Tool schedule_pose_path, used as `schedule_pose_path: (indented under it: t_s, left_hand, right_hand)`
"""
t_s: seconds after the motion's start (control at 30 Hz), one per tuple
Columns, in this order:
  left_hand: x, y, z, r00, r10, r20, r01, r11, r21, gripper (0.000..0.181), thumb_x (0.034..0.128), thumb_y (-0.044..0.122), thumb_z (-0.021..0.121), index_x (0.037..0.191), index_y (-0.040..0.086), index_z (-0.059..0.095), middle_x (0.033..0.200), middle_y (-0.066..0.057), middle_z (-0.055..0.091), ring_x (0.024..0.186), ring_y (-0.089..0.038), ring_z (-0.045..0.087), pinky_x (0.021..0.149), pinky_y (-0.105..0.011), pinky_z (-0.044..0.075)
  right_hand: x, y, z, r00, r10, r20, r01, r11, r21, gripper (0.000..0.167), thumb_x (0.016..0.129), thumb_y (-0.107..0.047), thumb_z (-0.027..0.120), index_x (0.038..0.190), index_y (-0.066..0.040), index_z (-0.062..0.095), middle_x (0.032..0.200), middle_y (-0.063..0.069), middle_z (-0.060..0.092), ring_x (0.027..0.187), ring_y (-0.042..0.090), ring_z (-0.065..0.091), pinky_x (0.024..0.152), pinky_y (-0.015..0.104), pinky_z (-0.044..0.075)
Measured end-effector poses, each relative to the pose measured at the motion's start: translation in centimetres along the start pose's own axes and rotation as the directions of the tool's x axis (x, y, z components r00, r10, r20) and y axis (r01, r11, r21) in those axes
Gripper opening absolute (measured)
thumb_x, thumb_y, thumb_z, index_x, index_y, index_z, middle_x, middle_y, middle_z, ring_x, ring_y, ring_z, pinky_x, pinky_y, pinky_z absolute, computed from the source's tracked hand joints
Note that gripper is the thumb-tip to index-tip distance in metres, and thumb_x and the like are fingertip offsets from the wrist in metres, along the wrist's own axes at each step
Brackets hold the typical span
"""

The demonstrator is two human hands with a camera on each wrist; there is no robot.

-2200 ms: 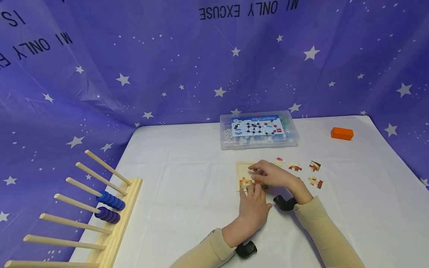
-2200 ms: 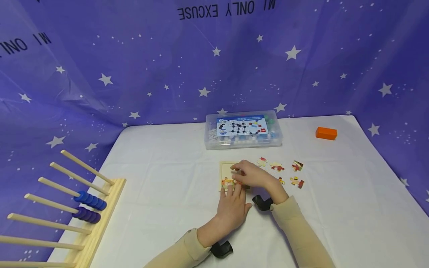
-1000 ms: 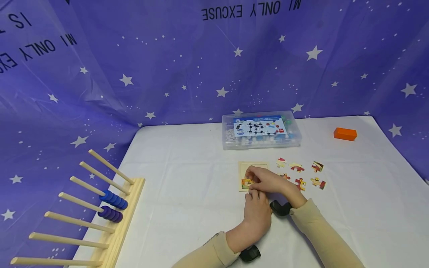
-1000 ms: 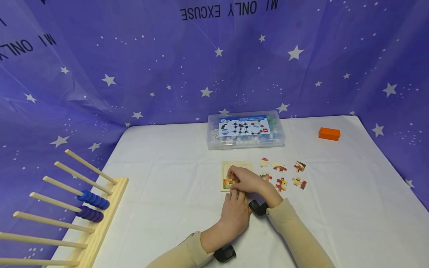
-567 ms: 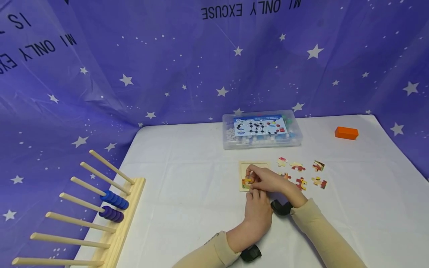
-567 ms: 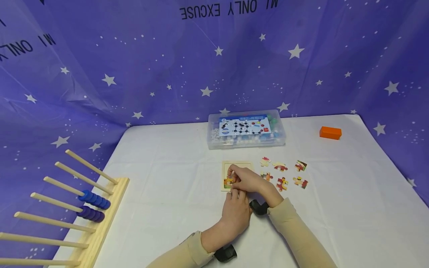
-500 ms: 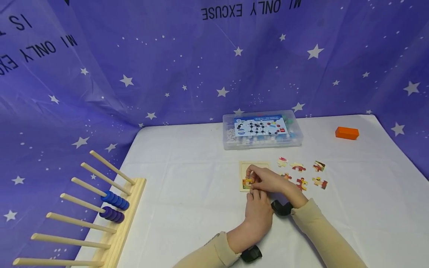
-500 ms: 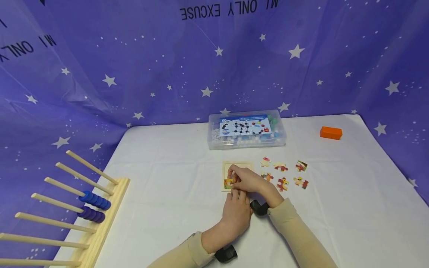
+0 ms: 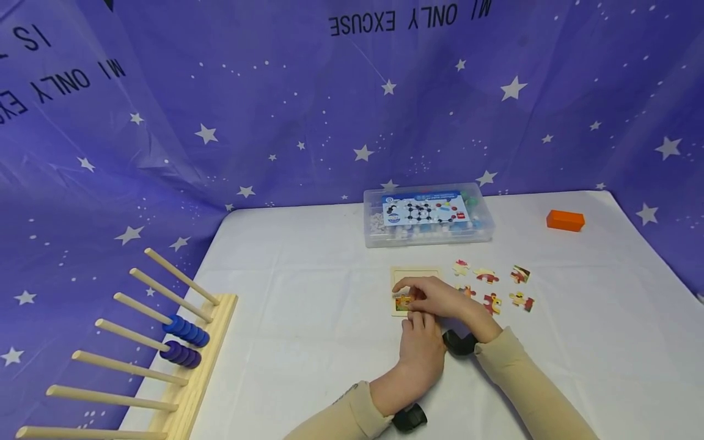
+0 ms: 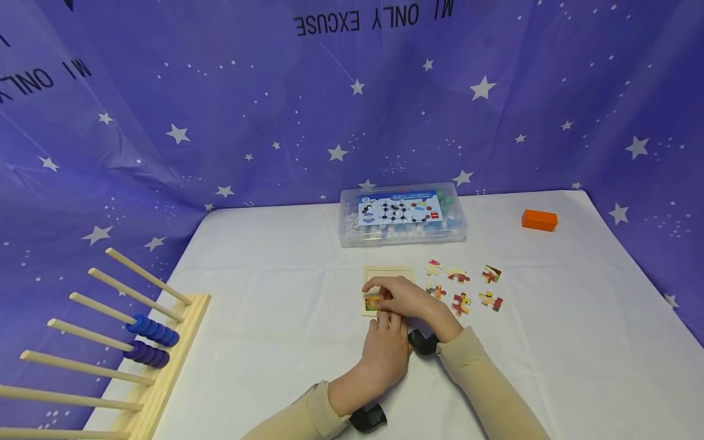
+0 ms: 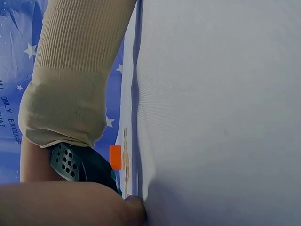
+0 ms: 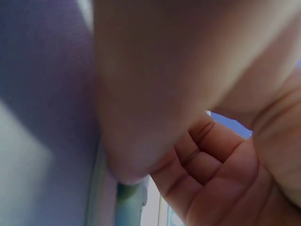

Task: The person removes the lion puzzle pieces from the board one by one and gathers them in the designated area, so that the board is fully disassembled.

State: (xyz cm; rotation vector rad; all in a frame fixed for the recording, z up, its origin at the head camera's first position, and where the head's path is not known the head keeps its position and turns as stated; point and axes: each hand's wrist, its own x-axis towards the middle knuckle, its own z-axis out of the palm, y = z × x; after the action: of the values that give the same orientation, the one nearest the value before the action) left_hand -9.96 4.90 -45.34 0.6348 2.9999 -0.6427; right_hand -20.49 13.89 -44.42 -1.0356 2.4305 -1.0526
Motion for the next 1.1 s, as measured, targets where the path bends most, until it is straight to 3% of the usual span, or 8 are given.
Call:
schedule_pose_path:
  t_s: [0.23, 0.63, 0.83, 1.1]
  left_hand:
    - [0.0, 0.0, 0.2, 1.000, 0.001, -0.016, -0.001, 1.000, -0.004, 0.051, 0.0889, 0.053, 0.043, 0.124, 0.017, 0.051, 0.115, -0.006, 0.043, 0.103, -0.024, 0.038, 0.080, -0.036, 0.036]
    - [0.0, 0.0, 0.2, 1.000, -0.009, -0.023, 0.009, 1.000, 0.001, 0.051, 0.0886, 0.055, 0.042, 0.123, 0.018, 0.051, 0.115, -0.005, 0.043, 0.102, -0.024, 0.038, 0.078, -0.035, 0.036]
    - [0.0, 0.0, 0.4, 0.998, -0.027, -0.056, 0.027, 1.000, 0.001, 0.054, 0.0884, 0.058, 0.037, 0.122, 0.018, 0.052, 0.113, -0.005, 0.044, 0.100, -0.024, 0.040, 0.076, -0.035, 0.036]
    - [0.0, 0.0, 0.2, 0.998, -0.014, -0.056, 0.015, 1.000, 0.016, 0.062, 0.0884, 0.059, 0.034, 0.129, 0.015, 0.047, 0.112, -0.005, 0.043, 0.105, -0.024, 0.041, 0.078, -0.035, 0.037]
  right_hand:
    - [0.0, 0.3, 0.0, 1.000, -0.011, 0.004, 0.011, 1.000, 0.025, 0.015, 0.086, -0.008, 0.061, 0.100, -0.011, 0.064, 0.071, -0.007, 0.058, 0.061, 0.006, 0.052, 0.058, 0.026, 0.044]
    - [0.0, 0.3, -0.1, 0.999, -0.040, 0.015, 0.040, 0.999, 0.016, 0.031, 0.088, -0.006, 0.057, 0.119, -0.011, 0.055, 0.075, -0.005, 0.055, 0.061, 0.008, 0.049, 0.058, 0.027, 0.043]
    - [0.0, 0.3, -0.5, 0.999, -0.035, 0.019, 0.033, 0.993, 0.117, 0.022, 0.090, -0.007, 0.055, 0.111, -0.010, 0.059, 0.076, -0.001, 0.057, 0.062, 0.011, 0.050, 0.057, 0.028, 0.043]
    - [-2.1, 0.3, -2.5, 0.999, 0.016, -0.036, -0.008, 0.981, 0.194, 0.033, 0.090, -0.008, 0.055, 0.122, 0.000, 0.049, 0.082, 0.009, 0.060, 0.064, 0.026, 0.056, 0.054, 0.029, 0.043]
